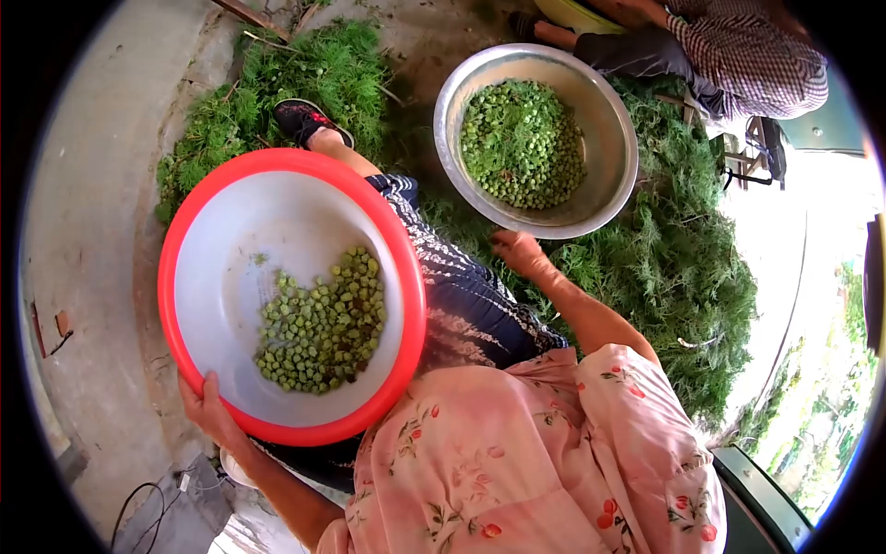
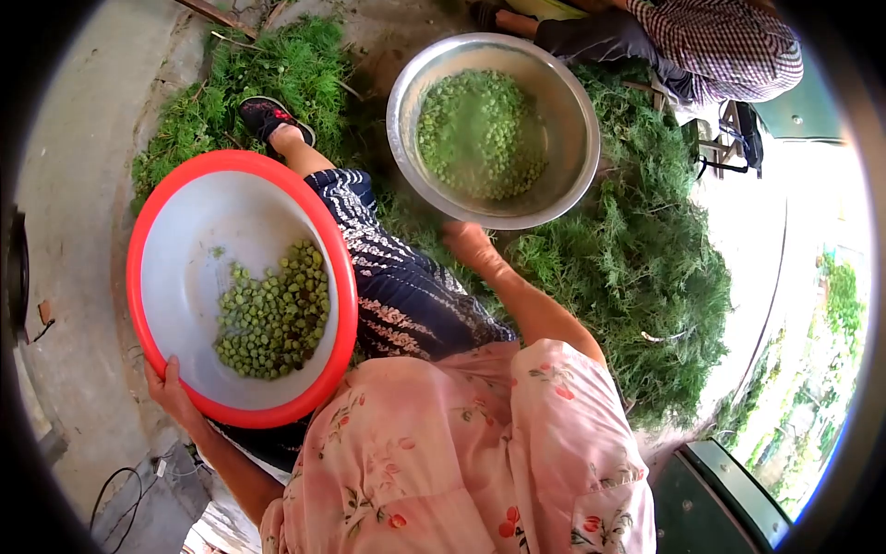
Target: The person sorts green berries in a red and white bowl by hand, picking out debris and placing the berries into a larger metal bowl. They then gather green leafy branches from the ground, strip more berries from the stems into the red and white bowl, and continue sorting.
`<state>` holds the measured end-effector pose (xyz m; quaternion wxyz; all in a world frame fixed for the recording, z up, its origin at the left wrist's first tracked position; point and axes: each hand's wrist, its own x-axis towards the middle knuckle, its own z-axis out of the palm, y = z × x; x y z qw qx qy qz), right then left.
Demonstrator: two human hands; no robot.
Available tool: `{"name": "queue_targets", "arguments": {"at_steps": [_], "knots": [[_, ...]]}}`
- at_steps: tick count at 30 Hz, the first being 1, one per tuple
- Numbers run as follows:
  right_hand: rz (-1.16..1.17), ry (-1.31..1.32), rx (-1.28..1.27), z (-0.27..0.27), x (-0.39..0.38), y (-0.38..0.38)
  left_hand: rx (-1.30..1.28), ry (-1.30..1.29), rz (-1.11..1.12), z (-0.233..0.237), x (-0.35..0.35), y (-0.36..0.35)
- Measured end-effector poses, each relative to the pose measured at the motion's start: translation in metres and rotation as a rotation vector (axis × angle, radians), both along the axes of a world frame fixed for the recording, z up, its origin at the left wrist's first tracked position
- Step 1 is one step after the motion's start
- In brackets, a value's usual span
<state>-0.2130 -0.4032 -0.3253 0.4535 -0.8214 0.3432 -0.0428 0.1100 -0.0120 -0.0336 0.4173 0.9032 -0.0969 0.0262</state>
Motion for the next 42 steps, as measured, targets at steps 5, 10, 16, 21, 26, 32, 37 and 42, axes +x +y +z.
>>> {"name": "queue_targets", "arguments": {"at_steps": [5, 10, 16, 21, 26, 32, 37, 42], "knots": [[0.293, 0.485, -0.405, -0.008, -0.032, 0.033, 0.013, 0.001, -0.002, 0.006, -0.007, -0.009], [0.244, 0.765, -0.106, -0.031, -0.103, 0.039, 0.052, -0.001, 0.011, 0.004, -0.007, -0.002], [0.214, 0.532, -0.113, -0.01, -0.109, 0.04, 0.098, -0.022, 0.037, 0.004, -0.01, 0.003], [0.14, 0.069, -0.178, 0.01, -0.039, 0.023, 0.106, -0.011, 0.073, 0.006, -0.015, 0.0], [0.022, -0.052, -0.31, 0.016, 0.015, -0.004, 0.104, -0.041, 0.034, 0.0, -0.011, 0.011], [-0.072, 0.27, -0.297, -0.01, 0.03, -0.022, 0.08, -0.015, 0.059, 0.003, -0.014, 0.003], [-0.035, 0.384, -0.319, -0.033, 0.03, -0.03, 0.114, -0.044, 0.048, 0.001, -0.008, 0.008], [-0.037, 0.404, -0.293, -0.023, 0.044, -0.031, 0.04, 0.058, 0.041, 0.006, -0.007, 0.0]]}}
